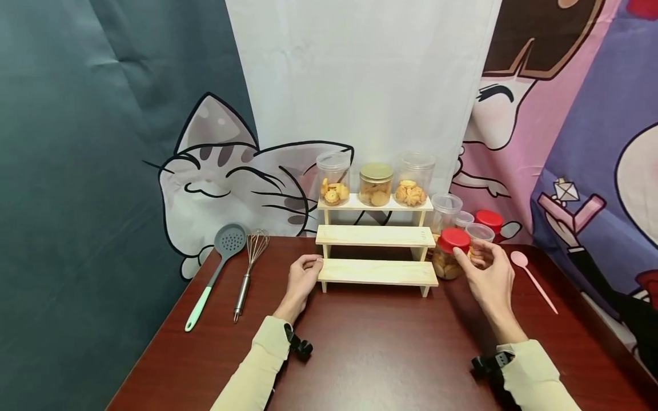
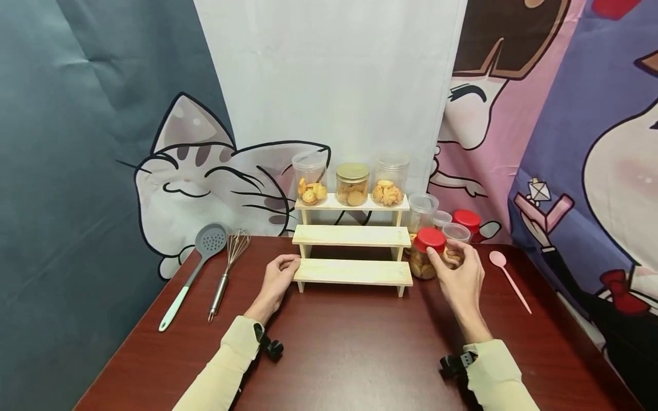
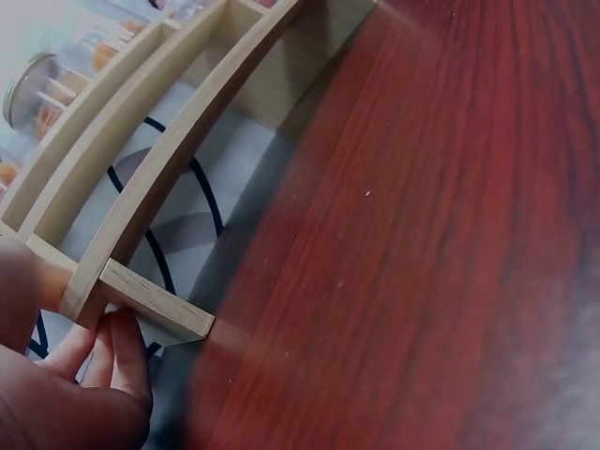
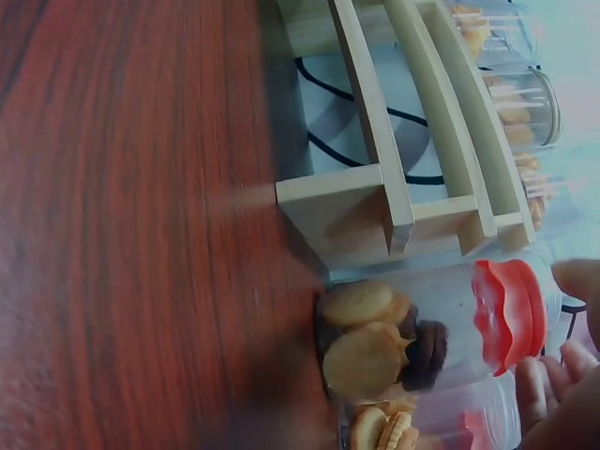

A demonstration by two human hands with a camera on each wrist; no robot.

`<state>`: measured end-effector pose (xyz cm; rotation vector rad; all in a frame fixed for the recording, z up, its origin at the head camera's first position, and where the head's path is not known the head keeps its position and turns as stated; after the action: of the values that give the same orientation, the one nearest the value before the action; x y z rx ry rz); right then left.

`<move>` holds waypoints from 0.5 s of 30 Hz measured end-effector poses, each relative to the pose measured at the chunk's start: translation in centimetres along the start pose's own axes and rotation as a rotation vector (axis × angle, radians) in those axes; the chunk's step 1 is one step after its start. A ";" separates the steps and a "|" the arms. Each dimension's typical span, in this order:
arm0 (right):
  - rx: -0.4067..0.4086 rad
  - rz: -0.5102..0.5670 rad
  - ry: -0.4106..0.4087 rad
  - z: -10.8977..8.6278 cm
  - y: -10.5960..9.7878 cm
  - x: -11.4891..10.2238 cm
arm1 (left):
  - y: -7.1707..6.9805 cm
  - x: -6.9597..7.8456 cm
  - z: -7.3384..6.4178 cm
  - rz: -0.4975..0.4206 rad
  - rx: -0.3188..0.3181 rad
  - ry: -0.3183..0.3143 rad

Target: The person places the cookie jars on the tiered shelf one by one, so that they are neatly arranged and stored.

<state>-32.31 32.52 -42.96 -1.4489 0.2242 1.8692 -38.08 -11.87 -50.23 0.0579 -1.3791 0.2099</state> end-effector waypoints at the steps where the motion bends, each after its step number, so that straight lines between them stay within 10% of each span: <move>1: -0.013 -0.017 -0.004 0.2 0.2 0.1 | 0.0 -0.1 0.1 -0.004 -0.003 -0.001; 15: -0.067 -0.178 -0.070 1.3 3.4 -0.3 | 0.0 -0.6 0.9 -0.116 -0.026 0.025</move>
<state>-35.44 30.75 -43.28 -1.3972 -0.0020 1.7927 -39.01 -12.13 -50.66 0.1136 -1.3491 0.0953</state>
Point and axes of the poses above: each hand's wrist, its own z-axis towards the middle knuckle, its own y-axis out of the palm, x = y × z, the point moved 7 cm from there along z, towards the middle knuckle, and after that the axes turned 9 degrees about y, right-handed, at the moved point
